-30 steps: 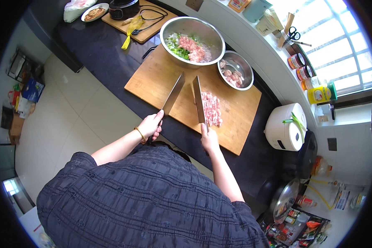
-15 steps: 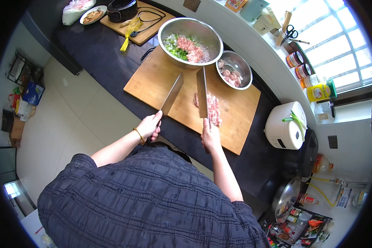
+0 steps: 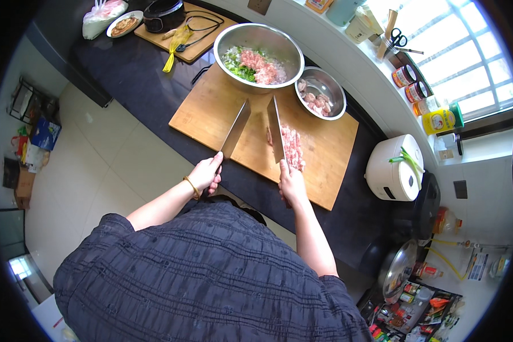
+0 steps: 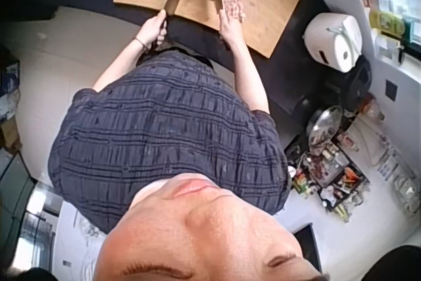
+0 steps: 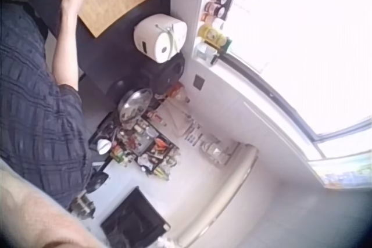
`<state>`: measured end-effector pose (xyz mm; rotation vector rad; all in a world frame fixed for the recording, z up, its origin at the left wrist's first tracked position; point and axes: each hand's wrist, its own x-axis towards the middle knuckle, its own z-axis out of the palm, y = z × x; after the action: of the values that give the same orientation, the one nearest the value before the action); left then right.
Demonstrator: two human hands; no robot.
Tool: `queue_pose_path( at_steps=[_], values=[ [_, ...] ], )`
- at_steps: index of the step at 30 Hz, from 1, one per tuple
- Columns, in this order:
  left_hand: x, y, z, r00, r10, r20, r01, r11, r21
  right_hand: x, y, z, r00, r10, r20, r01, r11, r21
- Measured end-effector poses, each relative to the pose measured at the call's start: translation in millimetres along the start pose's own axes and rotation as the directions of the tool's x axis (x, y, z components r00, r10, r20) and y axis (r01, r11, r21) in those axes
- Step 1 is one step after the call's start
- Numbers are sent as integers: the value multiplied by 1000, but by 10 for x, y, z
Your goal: The person uses two cleavers to chop a piece of raw meat into small pieces on a wooden cutting board. They then transfer the chopped meat into a large metal bowl containing other ingredients. The person continues to chop additional pieces of meat and adds them to the bowl.
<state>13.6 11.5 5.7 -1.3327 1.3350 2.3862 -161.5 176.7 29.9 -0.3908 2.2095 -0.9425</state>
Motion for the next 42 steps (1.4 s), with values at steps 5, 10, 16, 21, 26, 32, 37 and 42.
queue_pose_path(
  at_steps=[5,10,16,21,26,32,37,42],
  values=[
    [-21,24,34,1000,2,15,-2,1000,4,179,507,144,936,-317,-150,306,948,-90],
    [-42,14,11,1000,-1,4,1,1000,3,-32,-1,-138,998,65,19,-66,994,85],
    [-46,40,48,1000,7,26,-7,1000,20,141,577,-51,968,-206,-146,183,971,-155],
    [-32,55,128,999,13,37,-15,999,50,-112,115,-431,999,40,-21,-37,993,110],
    [-36,102,217,999,16,52,-18,999,42,16,428,-455,993,106,-47,-107,994,-32],
    [-34,39,253,1000,17,16,-18,999,29,-179,457,-640,998,-40,-43,46,984,173],
    [-38,-36,366,1000,15,5,-16,999,31,-157,533,-846,964,254,77,-263,950,166],
    [-56,-114,527,1000,3,-11,-3,1000,-1,-170,646,-809,997,-7,-72,16,992,125]
  ],
)
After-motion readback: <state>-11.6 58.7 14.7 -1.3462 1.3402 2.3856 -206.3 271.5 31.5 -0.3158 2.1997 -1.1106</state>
